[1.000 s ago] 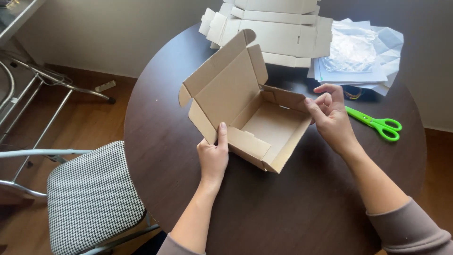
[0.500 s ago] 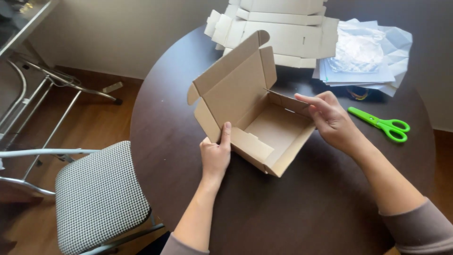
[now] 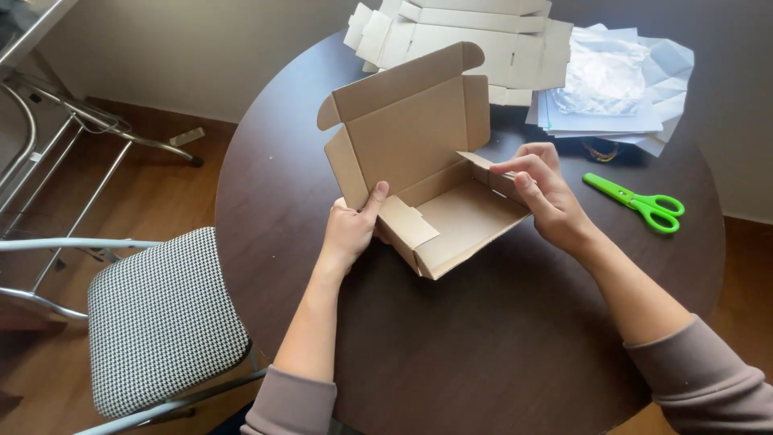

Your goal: Assembling a cardboard box by folding and tucking flaps.

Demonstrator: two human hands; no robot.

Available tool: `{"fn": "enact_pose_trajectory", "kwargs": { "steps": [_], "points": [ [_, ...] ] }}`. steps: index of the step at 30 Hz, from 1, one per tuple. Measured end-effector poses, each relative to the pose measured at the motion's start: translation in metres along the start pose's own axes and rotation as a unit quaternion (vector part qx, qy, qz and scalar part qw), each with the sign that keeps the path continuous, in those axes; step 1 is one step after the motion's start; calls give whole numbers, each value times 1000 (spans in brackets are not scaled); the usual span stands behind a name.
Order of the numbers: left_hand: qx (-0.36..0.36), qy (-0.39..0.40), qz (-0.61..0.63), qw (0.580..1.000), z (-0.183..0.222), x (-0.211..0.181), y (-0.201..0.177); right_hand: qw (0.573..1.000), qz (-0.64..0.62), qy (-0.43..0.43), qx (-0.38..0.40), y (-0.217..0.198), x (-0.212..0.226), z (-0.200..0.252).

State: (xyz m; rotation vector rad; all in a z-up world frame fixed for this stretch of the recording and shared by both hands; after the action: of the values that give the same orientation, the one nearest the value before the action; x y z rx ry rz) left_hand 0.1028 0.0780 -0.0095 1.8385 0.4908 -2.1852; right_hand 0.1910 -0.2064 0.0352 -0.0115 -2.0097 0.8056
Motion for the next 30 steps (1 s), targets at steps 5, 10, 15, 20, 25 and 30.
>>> {"fn": "enact_pose_trajectory", "kwargs": {
  "steps": [5,10,15,20,25,30],
  "points": [
    [46,-14,33,998,2,-9,8,998,-29,41,30,2,9,0],
    [34,-6,68,997,-8,4,13,999,-17,-17,-32,6,9,3],
    [-30,-31,-35,998,-14,23,-3,995,-6,-30,-90,7,5,10],
    [-49,-35,-51,997,-21,37,-6,951,131,-220,-172,-6,58,20],
    [-49,-18,-33,998,-12,19,-3,925,162,-239,-248,8,100,46],
    [-75,-31,-57,995,-19,34,-13,940,205,-242,-124,63,155,55]
  ]
}}
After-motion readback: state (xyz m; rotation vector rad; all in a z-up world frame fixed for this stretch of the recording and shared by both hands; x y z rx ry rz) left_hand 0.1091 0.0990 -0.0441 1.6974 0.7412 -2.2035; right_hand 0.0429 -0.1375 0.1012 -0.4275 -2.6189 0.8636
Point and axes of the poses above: each hand's wrist, its own z-axis away from the middle knuckle, its own y-axis out of the palm, x = y × z, the point moved 9 cm from there along -z, towards the middle knuckle, and after that the axes turned 4 degrees about z, right-handed, at the moved point
